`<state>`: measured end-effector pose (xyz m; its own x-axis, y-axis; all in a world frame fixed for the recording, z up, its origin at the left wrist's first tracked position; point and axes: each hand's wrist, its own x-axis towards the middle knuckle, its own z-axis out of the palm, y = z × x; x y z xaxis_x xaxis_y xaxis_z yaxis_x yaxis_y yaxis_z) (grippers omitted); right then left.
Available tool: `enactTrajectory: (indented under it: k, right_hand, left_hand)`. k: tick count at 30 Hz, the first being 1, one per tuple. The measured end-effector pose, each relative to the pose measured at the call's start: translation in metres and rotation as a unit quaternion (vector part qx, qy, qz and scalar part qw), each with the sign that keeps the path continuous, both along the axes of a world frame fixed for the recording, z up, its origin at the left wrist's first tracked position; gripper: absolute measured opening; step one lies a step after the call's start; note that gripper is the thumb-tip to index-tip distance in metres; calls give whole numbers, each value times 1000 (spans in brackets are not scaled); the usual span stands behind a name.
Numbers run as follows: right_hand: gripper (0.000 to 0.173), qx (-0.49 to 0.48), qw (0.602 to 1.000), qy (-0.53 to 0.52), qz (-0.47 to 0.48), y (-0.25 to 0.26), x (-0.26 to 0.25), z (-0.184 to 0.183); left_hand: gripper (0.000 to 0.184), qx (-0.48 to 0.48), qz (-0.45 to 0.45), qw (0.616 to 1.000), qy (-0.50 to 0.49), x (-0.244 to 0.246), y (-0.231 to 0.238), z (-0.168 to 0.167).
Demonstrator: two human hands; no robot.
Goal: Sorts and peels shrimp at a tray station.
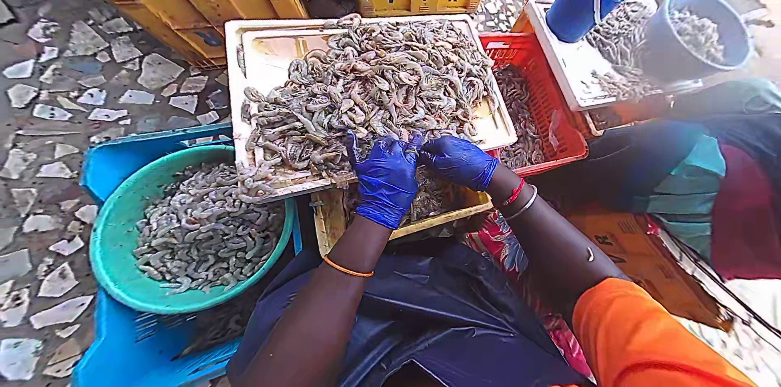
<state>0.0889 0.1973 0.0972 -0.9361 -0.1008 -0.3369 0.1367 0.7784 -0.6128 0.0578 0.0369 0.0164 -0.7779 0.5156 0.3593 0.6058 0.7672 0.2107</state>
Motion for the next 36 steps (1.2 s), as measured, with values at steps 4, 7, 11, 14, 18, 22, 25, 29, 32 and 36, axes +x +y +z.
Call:
enactTrajectory:
  k: [4,7,11,14,18,22,25,29,32,36]
  right_hand:
    - [40,-18,998,33,-45,10,1,-13]
    - [33,-13,995,99,-10,11,-4,-33]
    - [30,-66,983,171,1,13,-6,-55]
    - [29,-132,979,155,-31,15,-5,-54]
    - [30,-243,959,108,-97,17,-4,-53]
    - [35,-311,933,109,-147,10,-8,-54]
    - [33,-338,920,108,-168,0,-8,-53]
    - [30,-316,930,120,-147,-2,-9,-57]
    - [31,-294,937,133,-131,4,-9,-58]
    - [32,-311,932,143,-116,10,-3,-57]
  left_hand:
    - [21,96,15,990,-105,-2,4,-5]
    - [27,232,70,925,-293,-9,6,4]
    - [28,310,108,870,-369,-16,5,4]
    - [27,342,140,854,-367,-25,-2,4]
    - [27,397,83,838,-365,-34,-21,1]
    - [49,308,-61,894,-320,-24,-23,-2]
    - [36,274,-22,928,-252,-16,-11,-5]
    - [24,358,43,860,-361,-14,-3,7]
    - [24,395,52,831,-389,-18,-7,7]
    - [24,413,77,813,-403,-30,-14,-3]
